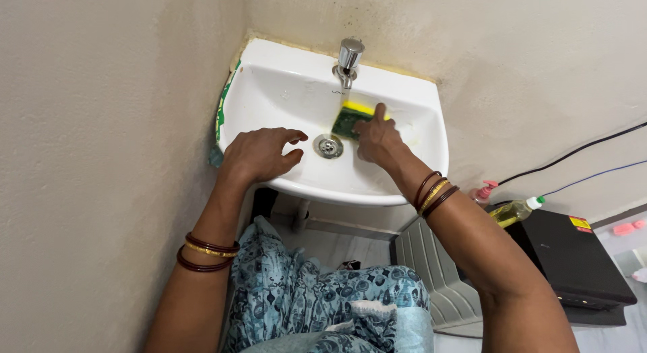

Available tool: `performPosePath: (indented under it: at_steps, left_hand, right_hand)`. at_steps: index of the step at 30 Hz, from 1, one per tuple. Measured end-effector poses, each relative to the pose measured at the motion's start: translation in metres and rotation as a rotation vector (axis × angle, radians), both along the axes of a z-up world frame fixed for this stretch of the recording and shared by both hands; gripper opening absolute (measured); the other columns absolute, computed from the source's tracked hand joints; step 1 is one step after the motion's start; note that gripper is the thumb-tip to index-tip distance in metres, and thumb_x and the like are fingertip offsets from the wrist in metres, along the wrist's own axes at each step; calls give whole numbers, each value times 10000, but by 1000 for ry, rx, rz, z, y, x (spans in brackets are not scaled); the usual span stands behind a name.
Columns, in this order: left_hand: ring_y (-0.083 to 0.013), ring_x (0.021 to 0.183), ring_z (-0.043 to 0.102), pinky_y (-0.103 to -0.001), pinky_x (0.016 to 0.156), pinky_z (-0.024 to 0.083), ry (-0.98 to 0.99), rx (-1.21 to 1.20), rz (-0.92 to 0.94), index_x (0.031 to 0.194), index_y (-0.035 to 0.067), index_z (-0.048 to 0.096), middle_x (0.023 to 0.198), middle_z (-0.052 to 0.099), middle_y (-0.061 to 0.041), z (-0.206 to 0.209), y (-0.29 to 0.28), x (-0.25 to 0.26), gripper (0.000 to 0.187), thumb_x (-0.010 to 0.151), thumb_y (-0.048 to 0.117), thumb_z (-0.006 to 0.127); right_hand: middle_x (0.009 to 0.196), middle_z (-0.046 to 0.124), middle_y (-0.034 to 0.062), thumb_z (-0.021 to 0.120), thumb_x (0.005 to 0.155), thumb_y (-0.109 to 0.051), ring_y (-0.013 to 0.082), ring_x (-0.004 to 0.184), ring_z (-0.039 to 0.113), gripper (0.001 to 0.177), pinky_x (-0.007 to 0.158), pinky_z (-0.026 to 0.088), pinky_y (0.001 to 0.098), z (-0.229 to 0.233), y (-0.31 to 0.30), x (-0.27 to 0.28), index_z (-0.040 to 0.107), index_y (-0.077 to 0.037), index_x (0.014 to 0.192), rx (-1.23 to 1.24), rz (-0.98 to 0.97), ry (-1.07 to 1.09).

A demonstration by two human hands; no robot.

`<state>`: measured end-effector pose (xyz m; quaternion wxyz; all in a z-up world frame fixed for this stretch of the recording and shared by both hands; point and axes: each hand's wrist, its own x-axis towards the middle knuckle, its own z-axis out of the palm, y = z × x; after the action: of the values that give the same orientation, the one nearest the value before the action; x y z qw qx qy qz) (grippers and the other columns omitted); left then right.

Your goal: The person scrubs a white wall-mounted sink with a yellow and green sponge under running water. They clean the basin, faucet, and surrounding wall area, then rinse the sponge.

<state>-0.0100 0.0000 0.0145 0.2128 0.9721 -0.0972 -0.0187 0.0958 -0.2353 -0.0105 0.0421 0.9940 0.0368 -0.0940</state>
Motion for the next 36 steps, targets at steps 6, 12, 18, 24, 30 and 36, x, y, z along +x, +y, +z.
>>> performPosePath:
  at_steps: [6, 12, 18, 24, 30, 36]
  left_hand:
    - [-248, 1105, 694, -413, 986, 524, -12, -19, 12, 1353, 364, 642, 1281, 708, 34, -1, -1, -1, 467, 889, 411, 608]
    - [-238, 1074, 714, -412, 967, 538, -9, -26, 34, 1334, 357, 657, 1265, 718, 30, -4, -1, 2, 460, 880, 413, 611]
    - [-289, 1057, 707, -432, 955, 538, -25, 23, 33, 1355, 339, 653, 1180, 744, -74, -3, -1, 2, 483, 885, 449, 626]
    - [-263, 1020, 735, -424, 931, 558, 27, 39, 47, 1352, 360, 645, 1196, 748, -16, 2, -3, 1, 487, 871, 425, 615]
    - [-261, 1072, 706, -416, 948, 545, -7, 7, 45, 1351, 361, 652, 1231, 733, 0, 0, -2, -1, 467, 889, 424, 620]
    - [-238, 1094, 704, -400, 980, 532, 9, 3, 57, 1350, 373, 648, 1256, 722, 25, -5, -1, 2, 464, 889, 412, 620]
  right_hand:
    - [1388, 343, 248, 702, 762, -46, 429, 1230, 504, 684, 1035, 520, 433, -9, -6, -1, 563, -123, 1427, 108, 324, -78]
    - [1610, 245, 172, 696, 712, -28, 404, 1433, 366, 932, 1165, 391, 448, -6, -2, 3, 357, -205, 1563, 207, 478, 13]
    - [1670, 59, 153, 700, 766, -90, 450, 1507, 115, 908, 1196, 170, 581, -1, 6, -9, 381, -388, 1562, 64, 631, 56]
    - [1420, 441, 108, 811, 793, -243, 327, 1325, 527, 514, 1175, 392, 455, 12, 6, -12, 638, -257, 1277, 293, 610, 114]
    - [1332, 460, 161, 703, 788, 55, 342, 1167, 596, 573, 999, 539, 337, -10, 1, 7, 662, -201, 1299, 502, 570, -39]
    - [1342, 462, 208, 621, 969, -109, 401, 1075, 604, 379, 949, 555, 449, -19, -8, 21, 647, -177, 1340, 171, 484, -271]
